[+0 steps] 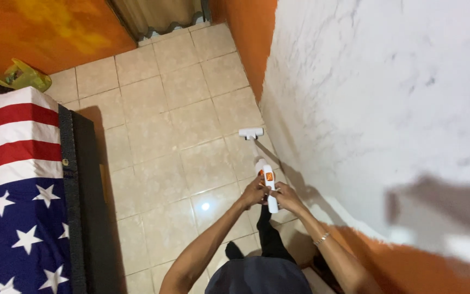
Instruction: The person uses a handheld cordless vacuum to clean the tiled floor in a bedroom. They move the vacuum back and forth along the edges of the bed, a mirrored wardrobe, and a curtain, covering the visible floor area.
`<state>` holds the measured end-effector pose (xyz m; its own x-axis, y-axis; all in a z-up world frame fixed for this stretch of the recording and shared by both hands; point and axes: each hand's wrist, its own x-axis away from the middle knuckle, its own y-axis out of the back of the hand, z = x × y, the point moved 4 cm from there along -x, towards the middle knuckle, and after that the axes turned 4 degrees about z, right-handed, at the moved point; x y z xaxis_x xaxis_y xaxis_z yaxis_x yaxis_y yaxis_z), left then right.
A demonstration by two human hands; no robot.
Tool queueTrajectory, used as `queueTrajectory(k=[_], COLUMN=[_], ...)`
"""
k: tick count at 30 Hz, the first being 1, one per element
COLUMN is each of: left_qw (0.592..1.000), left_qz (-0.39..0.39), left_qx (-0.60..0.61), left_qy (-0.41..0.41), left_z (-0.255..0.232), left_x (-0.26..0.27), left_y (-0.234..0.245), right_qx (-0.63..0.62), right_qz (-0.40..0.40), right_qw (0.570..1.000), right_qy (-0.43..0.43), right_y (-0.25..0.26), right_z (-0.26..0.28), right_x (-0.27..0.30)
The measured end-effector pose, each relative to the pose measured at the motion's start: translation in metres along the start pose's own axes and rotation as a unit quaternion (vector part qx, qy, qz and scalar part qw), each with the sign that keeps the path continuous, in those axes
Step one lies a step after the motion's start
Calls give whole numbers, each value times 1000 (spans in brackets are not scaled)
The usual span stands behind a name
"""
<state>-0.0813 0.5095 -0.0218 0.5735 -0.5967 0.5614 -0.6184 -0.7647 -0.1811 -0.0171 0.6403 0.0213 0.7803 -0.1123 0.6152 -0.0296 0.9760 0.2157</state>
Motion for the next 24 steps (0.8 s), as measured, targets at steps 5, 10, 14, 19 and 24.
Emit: queueTrajectory(k=[5, 10, 14, 19, 24], left_qw=[998, 993, 988, 988, 991], left_qz=[-54, -119, -152, -146, -99], left_qx=[-28, -16, 3, 40, 86], left_qy=[6, 7, 5, -9, -24], left_z=[-36, -79, -112, -145, -165], left_x=[-88, -154, -178, -164, -155], left_y=[28, 43, 43, 19, 2], right_qx=[-41, 22, 41, 43, -9], right_qz=[7, 16, 4, 23, 66], right_qw=[999, 1000, 999, 999, 998], right_qy=[3, 14, 32, 23, -7], right_y=[31, 67, 95, 129, 146], right_z=[12, 46, 65, 111, 144], right_x=[-108, -183, -215, -175, -146])
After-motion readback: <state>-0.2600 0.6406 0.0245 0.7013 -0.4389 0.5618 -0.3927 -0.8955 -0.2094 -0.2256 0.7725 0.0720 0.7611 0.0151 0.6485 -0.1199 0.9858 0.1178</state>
